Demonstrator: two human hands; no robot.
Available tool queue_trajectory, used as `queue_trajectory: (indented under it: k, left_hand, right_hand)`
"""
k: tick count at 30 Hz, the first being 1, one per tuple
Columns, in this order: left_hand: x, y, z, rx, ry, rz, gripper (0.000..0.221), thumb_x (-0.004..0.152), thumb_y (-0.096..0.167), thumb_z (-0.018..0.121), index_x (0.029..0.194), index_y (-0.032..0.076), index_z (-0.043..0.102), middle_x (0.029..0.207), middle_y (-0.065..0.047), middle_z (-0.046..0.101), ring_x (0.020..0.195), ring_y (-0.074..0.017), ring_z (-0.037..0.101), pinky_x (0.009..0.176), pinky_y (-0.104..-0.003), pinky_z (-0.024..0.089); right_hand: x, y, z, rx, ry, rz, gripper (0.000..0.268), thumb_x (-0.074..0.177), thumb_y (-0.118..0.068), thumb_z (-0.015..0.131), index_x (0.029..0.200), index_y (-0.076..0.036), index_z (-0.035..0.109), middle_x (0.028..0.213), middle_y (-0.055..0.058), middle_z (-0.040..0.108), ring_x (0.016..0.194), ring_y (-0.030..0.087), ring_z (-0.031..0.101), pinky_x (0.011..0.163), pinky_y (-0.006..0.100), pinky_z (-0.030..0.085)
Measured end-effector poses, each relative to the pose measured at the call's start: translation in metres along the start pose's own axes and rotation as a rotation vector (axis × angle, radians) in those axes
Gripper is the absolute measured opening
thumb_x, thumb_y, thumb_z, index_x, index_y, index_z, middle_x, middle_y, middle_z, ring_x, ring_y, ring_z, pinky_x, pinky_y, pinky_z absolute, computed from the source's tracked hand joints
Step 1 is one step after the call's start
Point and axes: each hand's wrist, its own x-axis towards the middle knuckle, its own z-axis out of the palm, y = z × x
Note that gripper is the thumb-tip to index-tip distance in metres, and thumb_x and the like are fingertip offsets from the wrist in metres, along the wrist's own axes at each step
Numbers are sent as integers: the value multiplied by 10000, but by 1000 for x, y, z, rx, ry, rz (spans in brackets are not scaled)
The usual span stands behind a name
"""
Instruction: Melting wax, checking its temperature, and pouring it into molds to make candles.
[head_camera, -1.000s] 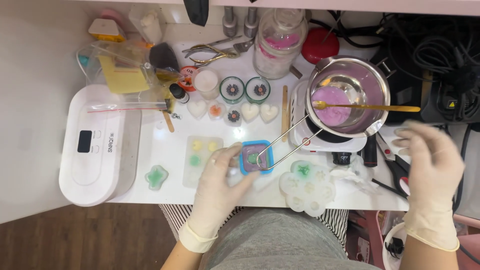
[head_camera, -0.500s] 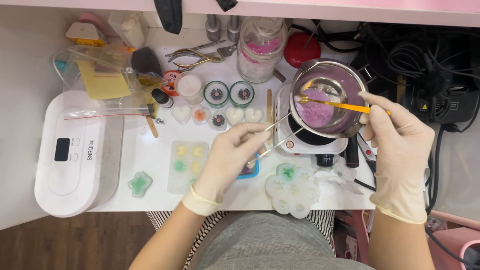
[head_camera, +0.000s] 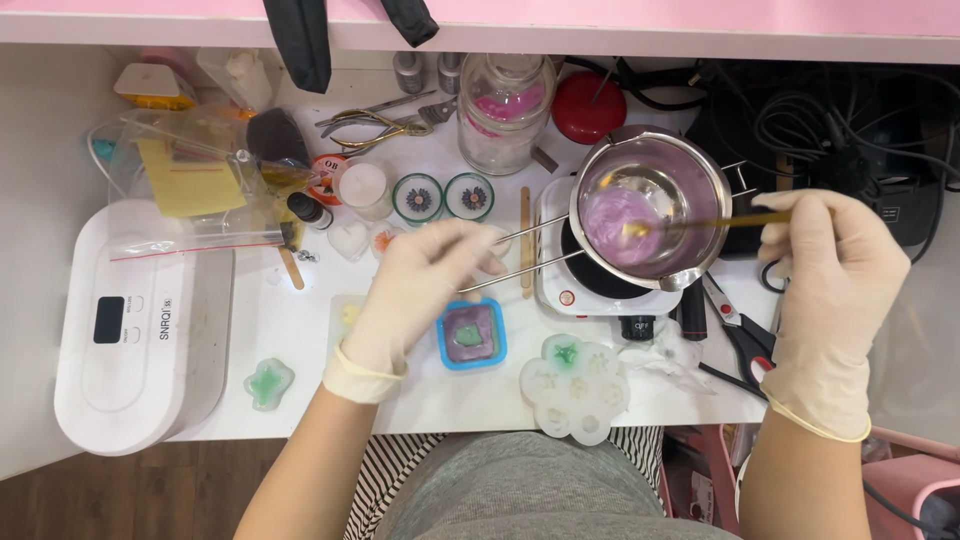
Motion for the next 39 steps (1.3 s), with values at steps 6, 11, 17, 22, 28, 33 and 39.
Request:
queue_trajectory:
  k: [6,11,17,22,28,33,39]
  left_hand:
    - [-27,38,15,784,196,591,600,808,398,826,1266,40,676,1149,-150,704,1048,-312,680,894,-387,530]
    - [-51,36,-1,626,337,565,458,913,270,761,1299,47,659,1198,-135,697,1081,-276,690,917,-360,553]
    - [-81,5,-17,505,459,355,250,980,149,653,1206,55,703,1108,-115,735,954,-217,740,823,-305,591]
    - [-90,-47,-9,597,483,128,243,944,170,648,1132,39,728,1031,-177,748,871,-292,748,792,-366,578]
    - [-80,-79,5,812,395,-72,316,922,246,622,1104,-1,695,981,-236,716,911,-400,700,809,-477,539]
    - [-67,-80,2,774,377,-101,272,960,277,590,933,23,684,914,-223,712,881,-410,681,784,-494,525]
    - [-64,-77,10,635,345,-179,231,935,264,634,936,35,661,816,-191,714,795,-361,702,741,-451,540]
  right_hand:
    - [0,0,3,0,-52,-15,147,1170,-89,594,1148,1,708,953,11,683,793,63,616,686,180,454]
    - [0,-13,5,-32,-28,23,163,1117,-90,573,1089,-9,712,895,-1,685,752,56,605,633,175,431]
    - [11,-10,3,-73,-23,-1,160,1140,-106,577,1097,-9,697,933,16,689,749,60,614,666,172,468]
    - [6,-22,11,-82,-148,-24,173,1119,-73,553,1102,7,705,991,35,720,790,65,630,702,178,489]
    - [6,-4,3,-38,-113,-13,179,1184,-87,567,1154,22,706,970,37,699,781,72,625,681,181,471]
    - [4,-3,-8,-27,-53,-36,184,1191,-87,583,1134,33,709,908,27,690,815,76,634,714,184,466]
    - [-4,-14,-5,-38,-37,34,166,1150,-97,597,1162,7,726,923,18,687,791,65,620,679,177,441]
